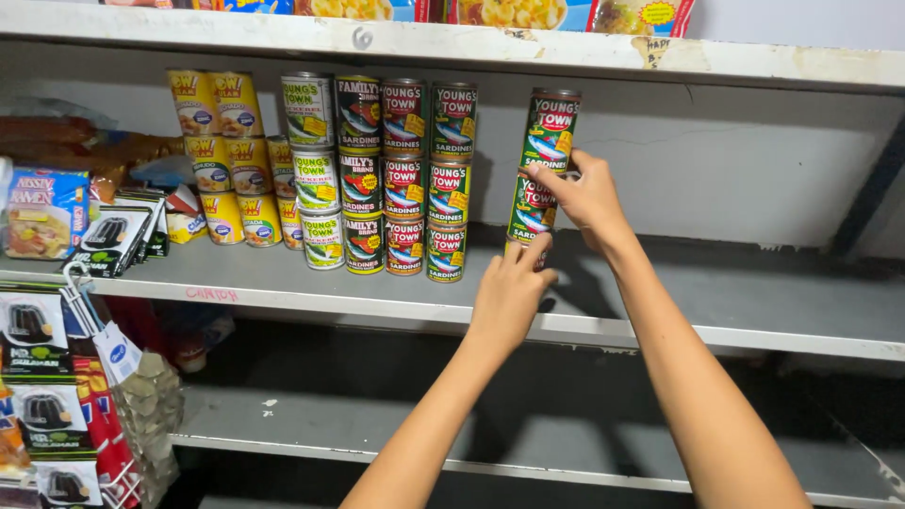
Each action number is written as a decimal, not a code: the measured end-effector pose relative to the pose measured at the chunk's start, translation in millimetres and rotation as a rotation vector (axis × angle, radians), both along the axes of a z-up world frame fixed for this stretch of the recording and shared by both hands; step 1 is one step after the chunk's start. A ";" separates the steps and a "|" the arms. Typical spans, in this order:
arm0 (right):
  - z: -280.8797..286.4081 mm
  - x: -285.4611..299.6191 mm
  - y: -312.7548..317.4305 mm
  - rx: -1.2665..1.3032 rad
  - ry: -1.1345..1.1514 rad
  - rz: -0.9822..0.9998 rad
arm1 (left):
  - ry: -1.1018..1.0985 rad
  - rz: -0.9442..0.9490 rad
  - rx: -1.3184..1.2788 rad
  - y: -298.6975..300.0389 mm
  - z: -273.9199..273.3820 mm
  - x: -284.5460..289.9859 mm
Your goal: Organizing and stacking various canned goods including sardines and tuna on store shelves.
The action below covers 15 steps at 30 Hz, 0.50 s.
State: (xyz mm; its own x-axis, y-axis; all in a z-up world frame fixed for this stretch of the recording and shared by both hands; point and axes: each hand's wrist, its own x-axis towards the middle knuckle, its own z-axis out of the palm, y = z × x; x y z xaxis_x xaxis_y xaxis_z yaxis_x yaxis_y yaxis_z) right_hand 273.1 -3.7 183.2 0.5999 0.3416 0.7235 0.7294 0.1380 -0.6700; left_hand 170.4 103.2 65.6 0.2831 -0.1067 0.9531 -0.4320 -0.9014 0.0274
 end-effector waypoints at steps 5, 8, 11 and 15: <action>-1.3 8.2 11.4 -0.031 -0.022 0.018 | 0.109 0.279 0.250 5.0 -0.9 -1.5; -5.0 14.7 10.0 0.002 0.008 0.038 | 0.121 0.330 0.290 5.2 -2.1 4.5; -7.6 15.7 9.1 0.003 0.022 0.099 | 0.169 0.342 0.317 2.8 -4.2 18.2; -7.8 29.5 19.6 -0.010 -0.009 0.070 | 0.182 0.328 0.334 7.5 -7.3 37.9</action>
